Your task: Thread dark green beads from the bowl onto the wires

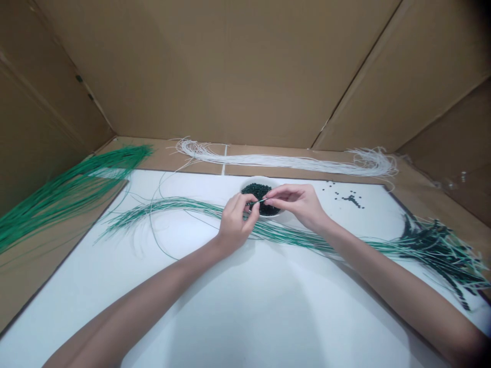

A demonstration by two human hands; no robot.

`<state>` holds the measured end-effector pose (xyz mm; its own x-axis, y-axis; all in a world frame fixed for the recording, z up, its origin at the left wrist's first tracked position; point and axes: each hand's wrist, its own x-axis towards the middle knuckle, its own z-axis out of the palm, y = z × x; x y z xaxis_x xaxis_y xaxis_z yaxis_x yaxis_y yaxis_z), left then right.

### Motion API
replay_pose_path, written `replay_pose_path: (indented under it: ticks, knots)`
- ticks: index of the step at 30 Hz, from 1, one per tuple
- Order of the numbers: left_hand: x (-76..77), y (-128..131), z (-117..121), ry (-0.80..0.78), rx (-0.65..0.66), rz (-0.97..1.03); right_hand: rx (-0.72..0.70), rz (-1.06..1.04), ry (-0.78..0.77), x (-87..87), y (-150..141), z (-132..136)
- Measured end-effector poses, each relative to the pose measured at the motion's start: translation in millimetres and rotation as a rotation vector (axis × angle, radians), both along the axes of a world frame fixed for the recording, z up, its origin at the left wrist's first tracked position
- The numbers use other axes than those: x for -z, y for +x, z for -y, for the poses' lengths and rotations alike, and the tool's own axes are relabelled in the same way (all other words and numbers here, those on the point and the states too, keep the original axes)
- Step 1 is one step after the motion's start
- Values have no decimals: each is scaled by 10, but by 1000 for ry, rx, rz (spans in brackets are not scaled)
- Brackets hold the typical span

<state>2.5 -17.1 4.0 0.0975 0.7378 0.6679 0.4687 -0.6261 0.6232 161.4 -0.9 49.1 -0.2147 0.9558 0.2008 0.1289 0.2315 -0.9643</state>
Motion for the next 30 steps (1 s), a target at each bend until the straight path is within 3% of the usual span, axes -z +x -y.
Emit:
replay_pose_path:
  ticks: [5, 18, 30]
  knots:
    - [-1, 3, -1, -6, -1, -10, -21, 81, 72, 29, 28, -8]
    - [11, 3, -14, -30, 15, -55, -50, 460, 428, 15, 65, 29]
    - [23, 9, -19, 2, 15, -66, -34, 466, 459, 11, 41, 53]
